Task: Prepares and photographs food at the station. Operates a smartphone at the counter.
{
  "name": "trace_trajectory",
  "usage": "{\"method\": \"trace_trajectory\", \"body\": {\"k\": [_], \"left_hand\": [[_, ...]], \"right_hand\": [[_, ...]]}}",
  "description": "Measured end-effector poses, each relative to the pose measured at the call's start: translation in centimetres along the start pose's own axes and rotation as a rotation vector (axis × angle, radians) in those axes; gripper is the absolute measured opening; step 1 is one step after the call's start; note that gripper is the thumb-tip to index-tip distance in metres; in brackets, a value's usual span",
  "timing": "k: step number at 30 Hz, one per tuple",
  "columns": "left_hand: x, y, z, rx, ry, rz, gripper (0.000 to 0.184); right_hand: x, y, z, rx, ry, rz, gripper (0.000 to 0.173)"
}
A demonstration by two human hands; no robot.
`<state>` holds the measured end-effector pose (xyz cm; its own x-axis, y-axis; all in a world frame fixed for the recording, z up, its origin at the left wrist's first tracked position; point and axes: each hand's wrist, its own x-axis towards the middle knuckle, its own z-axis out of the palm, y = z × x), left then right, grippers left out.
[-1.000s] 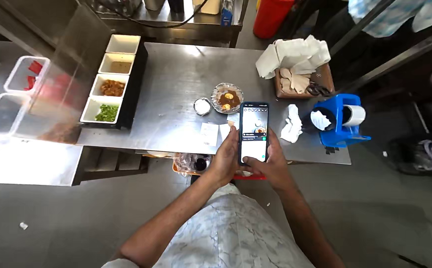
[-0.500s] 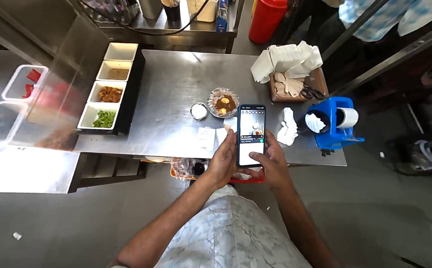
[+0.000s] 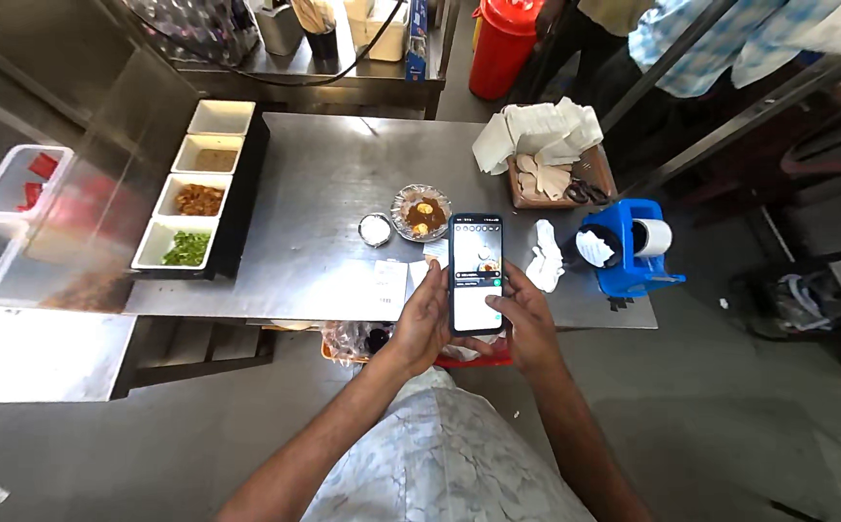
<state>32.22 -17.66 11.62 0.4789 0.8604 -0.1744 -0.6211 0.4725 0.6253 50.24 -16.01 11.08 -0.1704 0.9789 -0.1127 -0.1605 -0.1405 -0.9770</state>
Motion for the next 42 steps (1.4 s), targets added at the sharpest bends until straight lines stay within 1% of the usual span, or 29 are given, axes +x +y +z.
{"method": "trace_trajectory", "body": {"k": [19,24,31,34,36,40,42], "left_hand": [[0.9,0.1,-0.5,-0.026,-0.022,-0.003,0.075],[0.9,-0.3,-0.4,0.002,-0.052,0.037,0.074],[1.5,-0.5,-0.1,0.029,-0.099,0.022,0.074],[1.1,-0.5,-0.6,0.032,-0.074,0.024,0.073],[1.2,-0.7,-0.7,0.016,-0.05,0.019,0.07],[1.2,-0.6,-0.9,-0.054,-0.02,-0.019,0.075],[1.1,-0.5,-0.9,-0.062,-0.011,-0.02,0.076]], "right_hand": [[0.3,0.0,-0.1,-0.019,0.035,0.011,0.052],[0.4,-0.3,-0.1,-0.054,0.067,0.002,0.052],[0.2,-0.4,-0.9,-0.081,0.099,-0.002,0.053],[0.2,-0.1,-0.6,-0.092,0.091,0.001,0.053],[0.2,0.0,-0.8,-0.093,0.119,-0.011,0.053],[-0.1,-0.3,-1.1,-0.107,0.045,0.051,0.061],[-0.1,-0.5,-1.4,-0.108,0.004,0.047,0.062]]}}
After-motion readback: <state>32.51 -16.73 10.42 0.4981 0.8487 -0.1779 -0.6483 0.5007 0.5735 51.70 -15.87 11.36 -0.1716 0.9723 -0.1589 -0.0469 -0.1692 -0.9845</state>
